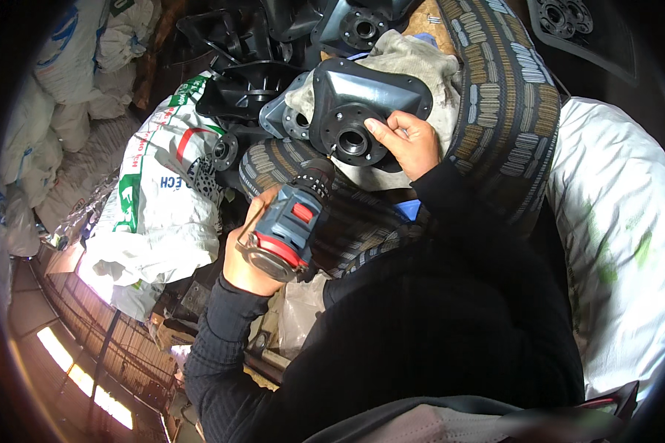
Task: The person uses a cordless drill to fasten small metal rings into black plastic components. They repeatedly pick up parts, align them, and drive fasteners into place, then set the finished pieces aside.
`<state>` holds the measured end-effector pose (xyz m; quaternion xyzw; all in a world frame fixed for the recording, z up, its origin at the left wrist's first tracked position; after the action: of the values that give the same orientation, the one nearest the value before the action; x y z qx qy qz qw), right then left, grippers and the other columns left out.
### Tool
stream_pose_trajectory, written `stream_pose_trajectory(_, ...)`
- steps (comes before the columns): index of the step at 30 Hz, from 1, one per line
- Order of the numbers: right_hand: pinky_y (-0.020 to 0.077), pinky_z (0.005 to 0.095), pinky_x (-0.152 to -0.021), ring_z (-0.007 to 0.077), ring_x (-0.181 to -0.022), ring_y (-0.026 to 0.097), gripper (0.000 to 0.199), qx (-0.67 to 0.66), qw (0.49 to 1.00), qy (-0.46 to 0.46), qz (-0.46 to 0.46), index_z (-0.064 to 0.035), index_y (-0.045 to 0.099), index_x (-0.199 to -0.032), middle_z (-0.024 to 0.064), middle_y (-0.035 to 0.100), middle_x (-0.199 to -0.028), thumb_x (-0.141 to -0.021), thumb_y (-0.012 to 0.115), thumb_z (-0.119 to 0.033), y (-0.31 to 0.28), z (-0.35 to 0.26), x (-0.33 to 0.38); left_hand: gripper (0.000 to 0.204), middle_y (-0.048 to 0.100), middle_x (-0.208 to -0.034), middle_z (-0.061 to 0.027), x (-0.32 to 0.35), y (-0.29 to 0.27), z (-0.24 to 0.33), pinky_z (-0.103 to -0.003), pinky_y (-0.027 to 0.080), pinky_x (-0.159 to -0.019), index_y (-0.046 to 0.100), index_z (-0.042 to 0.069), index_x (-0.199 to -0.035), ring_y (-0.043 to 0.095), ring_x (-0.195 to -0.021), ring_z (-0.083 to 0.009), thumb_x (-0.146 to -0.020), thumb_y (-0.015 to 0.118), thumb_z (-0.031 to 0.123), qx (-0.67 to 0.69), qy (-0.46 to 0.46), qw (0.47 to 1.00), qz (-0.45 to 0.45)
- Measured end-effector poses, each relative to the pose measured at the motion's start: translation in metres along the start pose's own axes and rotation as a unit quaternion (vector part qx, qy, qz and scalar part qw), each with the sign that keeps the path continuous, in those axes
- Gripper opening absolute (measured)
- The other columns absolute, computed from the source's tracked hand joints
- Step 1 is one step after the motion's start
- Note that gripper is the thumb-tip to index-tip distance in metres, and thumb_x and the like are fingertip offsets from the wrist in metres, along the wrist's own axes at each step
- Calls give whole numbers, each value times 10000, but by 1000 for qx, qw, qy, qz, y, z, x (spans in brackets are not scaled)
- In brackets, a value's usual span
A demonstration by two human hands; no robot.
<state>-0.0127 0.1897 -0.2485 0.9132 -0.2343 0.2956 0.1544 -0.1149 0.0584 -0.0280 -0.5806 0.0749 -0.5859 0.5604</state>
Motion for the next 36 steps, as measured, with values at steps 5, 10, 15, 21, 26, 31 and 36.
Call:
stream_pose_trajectory(5, 279, 328, -491, 105, -541, 304, 471, 47, 999, -23, -3, -3, 427, -595, 52, 319, -562, -839, 712, -288, -1, -12, 3, 413, 603, -1167, -131, 0, 10, -7, -326, 539, -830, 646, 79, -1052, 623, -1027, -263, -649, 729, 116, 74, -90, 993, -11)
stream_pose_trajectory(10, 287, 343, -495, 131, -521, 301, 489, 52, 998, -43, -6, 8, 415, -604, 82, 325, -556, -862, 679, -313, 1, -7, 2, 415, 636, -1113, -120, 6, 19, -15, -329, 517, -877, 641, 70, -1063, 632, -1013, -255, -656, 726, 86, 62, -55, 996, -14)
stream_pose_trajectory(15, 311, 370, -493, 173, -505, 332, 535, 111, 991, -69, -20, 3, 427, -600, 113, 374, -543, -865, 657, -401, -1, -14, -4, 385, 653, -1086, -122, 9, 17, -3, -378, 491, -914, 638, 54, -1078, 621, -1034, -299, -696, 681, 87, 54, -41, 997, 44)
stream_pose_trajectory(21, 288, 318, -479, 91, -518, 296, 554, 171, 977, -119, -36, -31, 396, -569, 25, 311, -523, -870, 658, -417, -15, -9, 1, 354, 642, -984, -128, 54, 39, 23, -403, 515, -814, 641, 39, -1004, 623, -909, -343, -652, 676, 28, 179, -86, 977, 74)
stream_pose_trajectory(26, 338, 341, -498, 131, -508, 383, 542, 160, 982, -97, -38, -42, 472, -579, 27, 400, -517, -862, 646, -471, -9, -1, 3, 352, 646, -973, -135, 58, 55, 48, -410, 513, -820, 642, 42, -1013, 626, -913, -334, -662, 655, 36, 42, 12, 997, 66)
stream_pose_trajectory(31, 415, 395, -561, 253, -538, 524, 558, 180, 980, -67, -54, -37, 562, -624, 102, 528, -550, -831, 628, -551, -8, -1, 3, 301, 688, -913, -154, 42, 51, 43, -371, 550, -746, 659, 21, -967, 676, -830, -335, -685, 710, 114, 77, -17, 991, 110)
stream_pose_trajectory(36, 428, 404, -571, 269, -563, 559, 560, 183, 980, -65, -51, -38, 572, -627, 115, 553, -564, -825, 627, -559, -9, -3, 5, 298, 685, -906, -148, 32, 44, 43, -368, 548, -746, 661, 27, -954, 673, -835, -331, -679, 723, 121, 87, -21, 991, 98)
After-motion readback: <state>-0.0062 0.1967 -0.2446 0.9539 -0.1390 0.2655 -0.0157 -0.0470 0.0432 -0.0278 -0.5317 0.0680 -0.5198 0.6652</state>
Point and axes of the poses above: each hand's wrist, its own x-axis away from the middle knuckle, its own y-axis out of the palm, z = x × y, the point moved 6 cm from there along -x, towards the middle knuckle
